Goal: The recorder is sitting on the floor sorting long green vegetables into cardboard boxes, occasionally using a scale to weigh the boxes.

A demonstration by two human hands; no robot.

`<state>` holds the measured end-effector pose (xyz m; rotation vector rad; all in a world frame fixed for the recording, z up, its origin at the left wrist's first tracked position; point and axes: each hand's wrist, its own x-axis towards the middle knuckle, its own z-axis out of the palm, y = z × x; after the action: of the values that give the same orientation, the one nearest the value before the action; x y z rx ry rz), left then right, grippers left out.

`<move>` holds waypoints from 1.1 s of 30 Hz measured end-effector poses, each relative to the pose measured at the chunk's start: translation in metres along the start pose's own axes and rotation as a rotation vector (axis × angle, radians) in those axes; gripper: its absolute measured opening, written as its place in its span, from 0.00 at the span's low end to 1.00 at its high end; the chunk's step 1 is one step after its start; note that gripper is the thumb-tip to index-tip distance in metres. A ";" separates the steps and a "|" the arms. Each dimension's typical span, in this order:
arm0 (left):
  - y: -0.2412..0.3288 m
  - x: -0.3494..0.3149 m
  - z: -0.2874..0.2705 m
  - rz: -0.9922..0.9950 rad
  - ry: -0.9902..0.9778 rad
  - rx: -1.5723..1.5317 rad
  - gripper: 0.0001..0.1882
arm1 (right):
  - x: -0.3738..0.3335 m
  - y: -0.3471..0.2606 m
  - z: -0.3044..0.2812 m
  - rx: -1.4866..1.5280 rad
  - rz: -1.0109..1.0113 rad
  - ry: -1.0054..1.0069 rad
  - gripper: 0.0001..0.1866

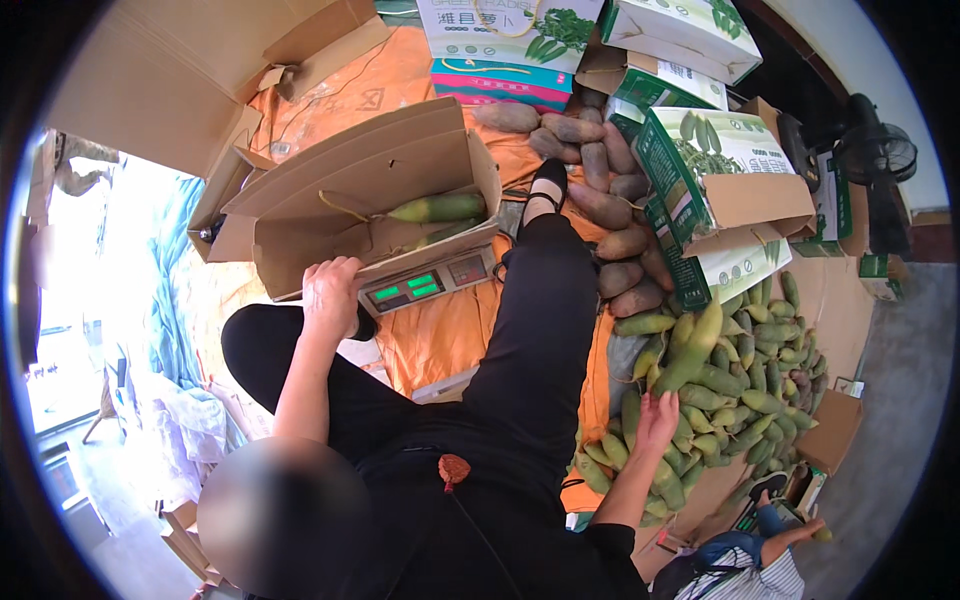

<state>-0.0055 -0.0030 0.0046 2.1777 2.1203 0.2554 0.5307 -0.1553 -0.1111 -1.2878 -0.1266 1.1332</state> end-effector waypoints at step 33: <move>-0.001 -0.003 0.011 0.036 -0.026 0.062 0.06 | -0.107 0.121 0.531 -1.696 -1.076 -1.475 0.09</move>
<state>-0.0046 -0.0050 -0.0061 2.2422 2.1050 0.1651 0.0674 0.1145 0.0316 -0.9301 -2.9182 0.5433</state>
